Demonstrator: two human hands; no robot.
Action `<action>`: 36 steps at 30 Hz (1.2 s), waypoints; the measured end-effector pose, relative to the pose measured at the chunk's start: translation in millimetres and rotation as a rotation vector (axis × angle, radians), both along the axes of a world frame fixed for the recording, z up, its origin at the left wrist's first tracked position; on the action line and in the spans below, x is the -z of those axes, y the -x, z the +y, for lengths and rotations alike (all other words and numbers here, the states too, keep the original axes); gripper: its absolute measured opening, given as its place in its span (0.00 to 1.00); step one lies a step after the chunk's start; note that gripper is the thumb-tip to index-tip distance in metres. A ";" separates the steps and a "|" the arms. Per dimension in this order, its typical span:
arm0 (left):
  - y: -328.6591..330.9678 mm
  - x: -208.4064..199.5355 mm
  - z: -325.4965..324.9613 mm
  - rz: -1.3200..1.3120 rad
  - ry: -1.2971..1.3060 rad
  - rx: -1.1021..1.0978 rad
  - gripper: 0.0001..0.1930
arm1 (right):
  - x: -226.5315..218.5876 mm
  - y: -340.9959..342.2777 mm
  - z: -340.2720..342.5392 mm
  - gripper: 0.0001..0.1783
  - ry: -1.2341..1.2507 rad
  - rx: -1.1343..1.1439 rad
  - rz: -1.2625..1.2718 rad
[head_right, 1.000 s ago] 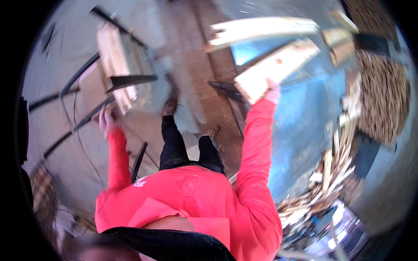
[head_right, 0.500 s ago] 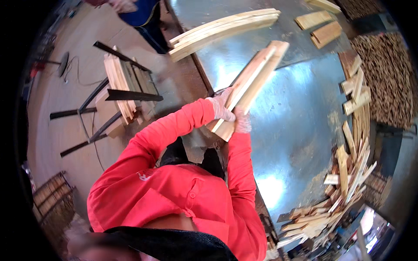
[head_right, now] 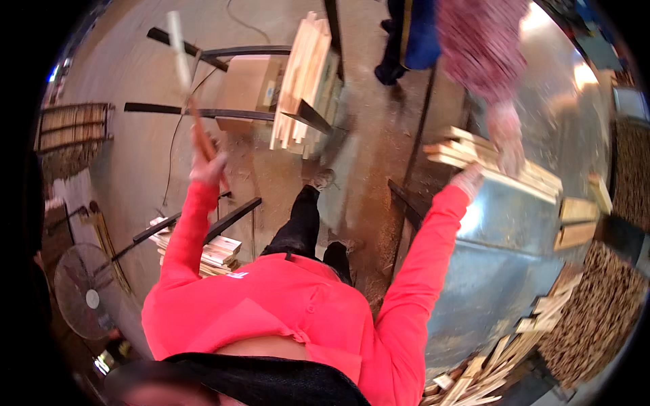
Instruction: The person sorts wooden planks on a metal table, picking up pieces from a pile, inspecting them, and stacking them into a neat pile. The person handles the wood by hand, moving pieces from a disorganized area to a structured stack.
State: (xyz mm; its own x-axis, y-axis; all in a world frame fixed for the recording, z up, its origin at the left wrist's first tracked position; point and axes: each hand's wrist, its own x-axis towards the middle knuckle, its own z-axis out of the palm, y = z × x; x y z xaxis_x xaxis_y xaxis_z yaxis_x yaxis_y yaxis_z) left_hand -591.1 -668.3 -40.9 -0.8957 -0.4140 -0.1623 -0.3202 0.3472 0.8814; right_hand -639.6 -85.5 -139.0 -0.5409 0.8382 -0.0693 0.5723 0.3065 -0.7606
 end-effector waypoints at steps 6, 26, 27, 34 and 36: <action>131.8 219.2 -74.8 -0.333 0.048 0.238 0.42 | -38.3 -12.4 -49.6 0.31 0.686 0.315 0.449; -196.3 168.1 94.6 -0.240 0.390 0.792 0.19 | -67.2 -577.1 -40.2 0.27 -0.084 0.264 -0.178; -229.8 167.5 118.8 0.083 0.459 1.149 0.19 | -78.4 -612.8 -36.3 0.29 0.016 0.380 -0.042; -442.9 76.6 418.2 -0.420 -0.211 1.563 0.18 | -127.6 -949.8 -1.2 0.37 -0.312 0.828 -0.623; -512.3 54.8 468.8 -0.545 -0.495 1.659 0.19 | -140.2 -1023.8 5.0 0.41 -0.267 1.009 -0.709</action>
